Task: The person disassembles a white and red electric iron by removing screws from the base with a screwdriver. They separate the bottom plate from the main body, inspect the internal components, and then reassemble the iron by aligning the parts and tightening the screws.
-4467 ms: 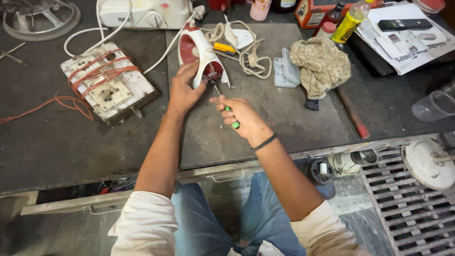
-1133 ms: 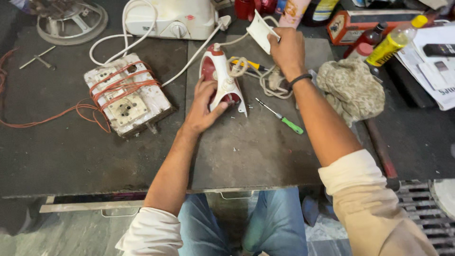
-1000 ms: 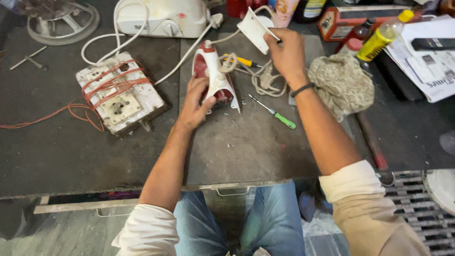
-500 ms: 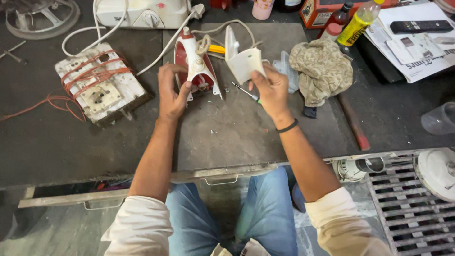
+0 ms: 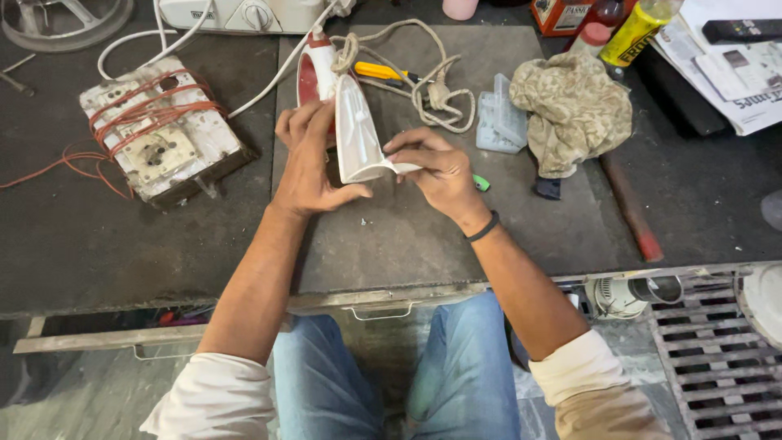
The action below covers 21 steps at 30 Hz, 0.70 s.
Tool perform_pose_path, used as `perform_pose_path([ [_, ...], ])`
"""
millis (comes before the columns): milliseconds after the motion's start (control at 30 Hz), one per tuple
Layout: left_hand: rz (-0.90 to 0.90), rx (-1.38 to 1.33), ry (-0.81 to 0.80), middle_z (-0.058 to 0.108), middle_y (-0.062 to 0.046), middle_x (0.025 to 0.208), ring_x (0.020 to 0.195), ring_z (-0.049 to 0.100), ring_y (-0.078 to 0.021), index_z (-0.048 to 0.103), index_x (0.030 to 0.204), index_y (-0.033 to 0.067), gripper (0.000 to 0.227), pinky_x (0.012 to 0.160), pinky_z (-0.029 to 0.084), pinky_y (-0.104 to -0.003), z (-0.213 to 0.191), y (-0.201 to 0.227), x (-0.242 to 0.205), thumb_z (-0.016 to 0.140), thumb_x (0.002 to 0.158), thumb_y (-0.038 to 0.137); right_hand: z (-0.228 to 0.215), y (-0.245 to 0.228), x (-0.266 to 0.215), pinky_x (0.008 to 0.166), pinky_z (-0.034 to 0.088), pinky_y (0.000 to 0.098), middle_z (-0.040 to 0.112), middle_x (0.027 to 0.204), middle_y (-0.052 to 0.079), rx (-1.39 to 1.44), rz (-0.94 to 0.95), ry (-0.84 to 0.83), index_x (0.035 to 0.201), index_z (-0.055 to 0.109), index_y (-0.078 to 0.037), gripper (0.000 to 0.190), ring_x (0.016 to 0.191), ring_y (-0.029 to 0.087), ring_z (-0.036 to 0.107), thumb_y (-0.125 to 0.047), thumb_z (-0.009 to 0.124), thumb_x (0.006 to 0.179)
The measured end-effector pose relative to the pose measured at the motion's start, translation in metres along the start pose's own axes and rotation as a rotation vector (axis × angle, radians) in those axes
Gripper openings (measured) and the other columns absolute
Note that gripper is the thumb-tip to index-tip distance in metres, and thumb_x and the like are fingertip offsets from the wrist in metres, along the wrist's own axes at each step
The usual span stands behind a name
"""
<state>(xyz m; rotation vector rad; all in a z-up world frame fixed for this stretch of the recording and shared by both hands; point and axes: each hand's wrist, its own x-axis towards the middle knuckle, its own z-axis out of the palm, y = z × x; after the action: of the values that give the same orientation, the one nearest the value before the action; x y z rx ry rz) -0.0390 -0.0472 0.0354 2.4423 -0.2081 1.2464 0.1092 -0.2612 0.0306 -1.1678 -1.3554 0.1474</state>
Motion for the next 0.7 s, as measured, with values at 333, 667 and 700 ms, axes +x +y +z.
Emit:
perform_pose_path([
  [333,0.047,-0.059,0.031,0.045,-0.017,0.16,0.143,0.039,-0.0331,0.023,0.162,-0.0054,0.139,0.123,0.018,-0.049,-0.004,0.0,0.003,0.083,0.067,0.076,0.006,-0.012,0.007,0.099,0.056,0.0309,0.066,0.125,0.012,-0.073,0.021,-0.064,0.109,0.076,-0.003,0.031,0.114,0.02,0.068,0.016,0.073,0.085],
  [667,0.071,-0.028,-0.017,0.029,-0.024,0.165,0.15,0.038,-0.0383,0.015,0.162,-0.0051,0.147,0.124,0.02,-0.051,-0.004,0.003,0.002,0.086,0.063,0.077,0.009,-0.008,0.01,0.096,0.054,0.0325,0.062,0.127,0.012,-0.139,0.075,-0.077,0.111,0.073,-0.001,0.035,0.11,0.023,0.065,0.019,0.065,0.083],
  [700,0.086,-0.037,-0.037,0.026,-0.025,0.17,0.156,0.039,-0.0376,0.012,0.163,-0.0062,0.147,0.124,0.018,-0.052,-0.005,0.003,0.003,0.087,0.065,0.075,0.008,-0.004,0.009,0.095,0.054,0.0319,0.064,0.124,0.012,-0.143,0.066,-0.078,0.109,0.072,0.0,0.032,0.11,0.022,0.066,0.019,0.066,0.084],
])
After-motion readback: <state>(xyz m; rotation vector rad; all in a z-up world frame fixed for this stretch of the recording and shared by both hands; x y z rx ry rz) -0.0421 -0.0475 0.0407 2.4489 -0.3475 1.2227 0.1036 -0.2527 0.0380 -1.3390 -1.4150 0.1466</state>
